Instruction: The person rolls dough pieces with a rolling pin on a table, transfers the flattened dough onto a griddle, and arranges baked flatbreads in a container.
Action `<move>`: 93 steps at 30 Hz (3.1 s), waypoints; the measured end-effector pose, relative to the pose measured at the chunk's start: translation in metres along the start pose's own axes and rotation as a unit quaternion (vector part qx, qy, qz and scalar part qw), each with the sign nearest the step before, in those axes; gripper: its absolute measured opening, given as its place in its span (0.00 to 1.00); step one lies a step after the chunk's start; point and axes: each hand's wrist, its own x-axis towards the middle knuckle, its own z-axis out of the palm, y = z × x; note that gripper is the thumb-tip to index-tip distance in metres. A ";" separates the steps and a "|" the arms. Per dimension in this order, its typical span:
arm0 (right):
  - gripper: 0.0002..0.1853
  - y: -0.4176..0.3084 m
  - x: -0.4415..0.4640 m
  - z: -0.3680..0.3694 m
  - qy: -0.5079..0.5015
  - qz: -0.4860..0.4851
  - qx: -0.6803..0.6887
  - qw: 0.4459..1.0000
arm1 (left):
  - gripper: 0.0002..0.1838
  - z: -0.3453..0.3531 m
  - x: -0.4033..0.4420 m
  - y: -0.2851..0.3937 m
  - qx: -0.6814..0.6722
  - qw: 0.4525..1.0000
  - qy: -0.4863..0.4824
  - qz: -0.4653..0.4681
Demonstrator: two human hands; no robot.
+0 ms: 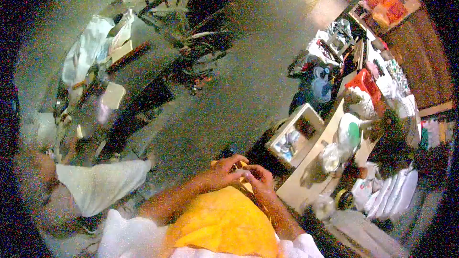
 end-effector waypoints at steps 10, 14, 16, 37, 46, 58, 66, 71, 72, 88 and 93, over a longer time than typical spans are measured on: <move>0.09 -0.057 0.215 -0.036 0.056 0.090 0.134 0.985 | 0.23 -0.196 0.040 -0.073 -0.024 0.948 0.312 -0.050; 0.04 -0.081 0.296 -0.014 0.058 0.050 0.046 0.996 | 0.20 -0.251 0.026 -0.156 -0.008 0.911 0.394 -0.121; 0.05 -0.105 0.334 0.004 0.060 0.039 0.030 0.997 | 0.18 -0.274 0.014 -0.210 0.023 0.889 0.429 -0.159; 0.24 -0.501 0.886 0.138 -0.038 -0.361 -0.368 0.856 | 0.11 -0.238 0.081 -0.140 -0.212 0.762 0.517 -0.327; 0.15 -0.368 0.815 0.123 -0.237 -0.261 -0.355 0.866 | 0.12 -0.266 0.110 -0.048 -0.205 0.814 0.421 -0.344; 0.24 -0.227 0.672 -0.004 -0.648 -0.064 -0.442 0.617 | 0.14 -0.342 0.135 -0.003 -0.154 0.891 0.312 -0.291; 0.22 -0.355 0.637 0.021 -0.613 -0.020 -0.364 0.701 | 0.16 -0.332 0.143 0.008 -0.147 0.888 0.337 -0.275; 0.14 -0.367 0.640 0.038 -0.577 -0.072 -0.342 0.738 | 0.16 -0.309 0.155 0.011 -0.148 0.869 0.382 -0.276; 0.14 -0.360 0.643 0.037 -0.582 -0.069 -0.343 0.734 | 0.17 -0.305 0.158 0.011 -0.147 0.866 0.390 -0.277; 0.09 -0.252 0.705 0.011 -0.539 0.293 0.247 0.750 | 0.20 -0.300 0.168 0.043 -0.200 0.833 0.444 -0.261; 0.11 -0.307 0.683 0.066 -0.408 0.256 -0.098 0.871 | 0.21 -0.314 0.167 0.042 -0.213 0.838 0.454 -0.217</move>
